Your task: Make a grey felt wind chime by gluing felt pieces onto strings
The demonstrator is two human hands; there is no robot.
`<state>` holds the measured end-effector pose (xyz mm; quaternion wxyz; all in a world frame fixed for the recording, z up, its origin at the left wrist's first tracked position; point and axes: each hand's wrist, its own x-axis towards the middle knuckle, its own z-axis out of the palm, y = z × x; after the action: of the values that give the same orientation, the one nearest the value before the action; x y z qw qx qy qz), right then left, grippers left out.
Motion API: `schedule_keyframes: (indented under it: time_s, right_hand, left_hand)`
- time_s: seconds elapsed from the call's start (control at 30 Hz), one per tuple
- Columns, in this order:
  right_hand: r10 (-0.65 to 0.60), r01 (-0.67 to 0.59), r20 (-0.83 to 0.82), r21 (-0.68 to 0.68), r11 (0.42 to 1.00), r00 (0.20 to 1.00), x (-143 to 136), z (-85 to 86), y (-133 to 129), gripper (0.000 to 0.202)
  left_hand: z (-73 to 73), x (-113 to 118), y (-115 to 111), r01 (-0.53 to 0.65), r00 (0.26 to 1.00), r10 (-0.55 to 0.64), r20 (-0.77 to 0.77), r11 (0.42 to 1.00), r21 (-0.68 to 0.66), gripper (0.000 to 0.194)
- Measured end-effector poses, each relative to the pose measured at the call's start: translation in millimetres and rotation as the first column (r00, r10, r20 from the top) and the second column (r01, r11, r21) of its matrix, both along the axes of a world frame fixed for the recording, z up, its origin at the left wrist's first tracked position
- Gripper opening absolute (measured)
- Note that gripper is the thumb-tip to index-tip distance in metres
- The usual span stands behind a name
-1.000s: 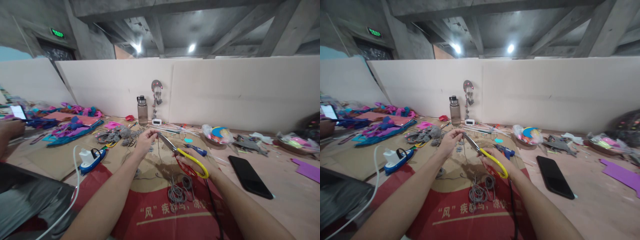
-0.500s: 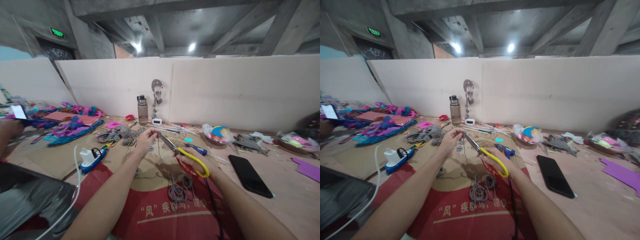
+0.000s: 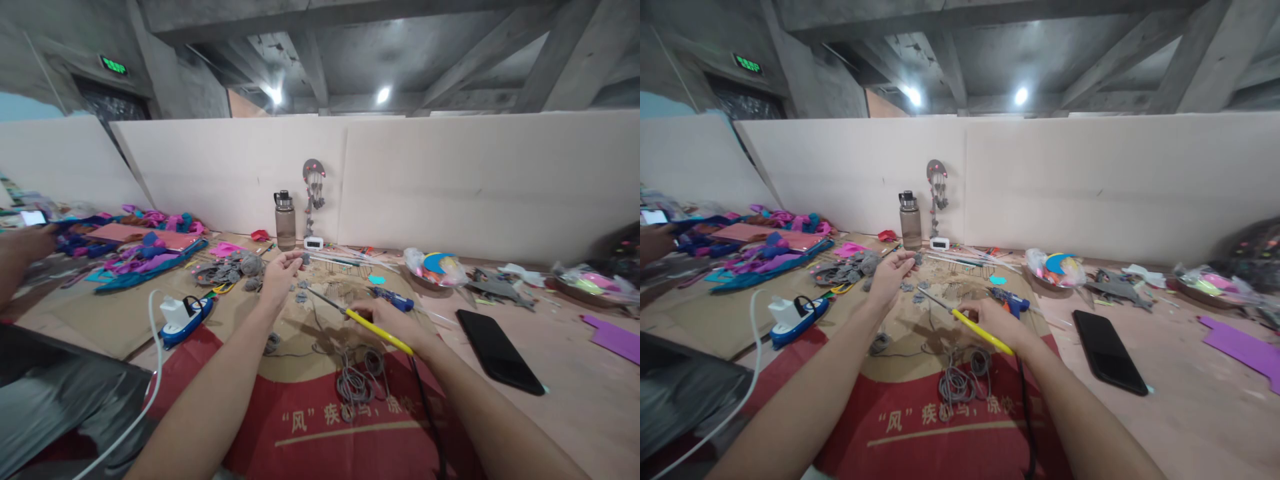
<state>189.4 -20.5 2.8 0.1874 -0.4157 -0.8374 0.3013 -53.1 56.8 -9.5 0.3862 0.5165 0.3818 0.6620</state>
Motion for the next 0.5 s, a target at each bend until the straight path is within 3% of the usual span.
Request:
schedule_keyframes:
  time_s: [0.1,0.17,0.37,0.5]
  right_hand:
    - [-0.095,0.042,0.201,0.252,0.967,0.975,-4,-5.6,3,0.016]
    - [-0.202,0.101,0.28,0.336,0.936,0.939,-7,-10.9,4,0.021]
    - [-0.181,0.071,0.267,0.374,0.925,0.946,-7,-23.4,8,0.044]
    - [-0.152,0.02,0.292,0.41,0.912,0.944,-6,-31.3,12,0.035]
  left_hand:
    - [0.6,-3,0,0.021,0.999,-0.019,0.048,0.999,-0.044,0.034]
    - [1.5,-1,-2,0.061,0.994,-0.053,0.093,0.995,-0.084,0.036]
    - [4.2,9,-11,0.207,0.97,-0.184,0.159,0.968,-0.142,0.037]
    - [2.8,13,-12,0.275,0.957,-0.255,0.136,0.948,-0.158,0.039]
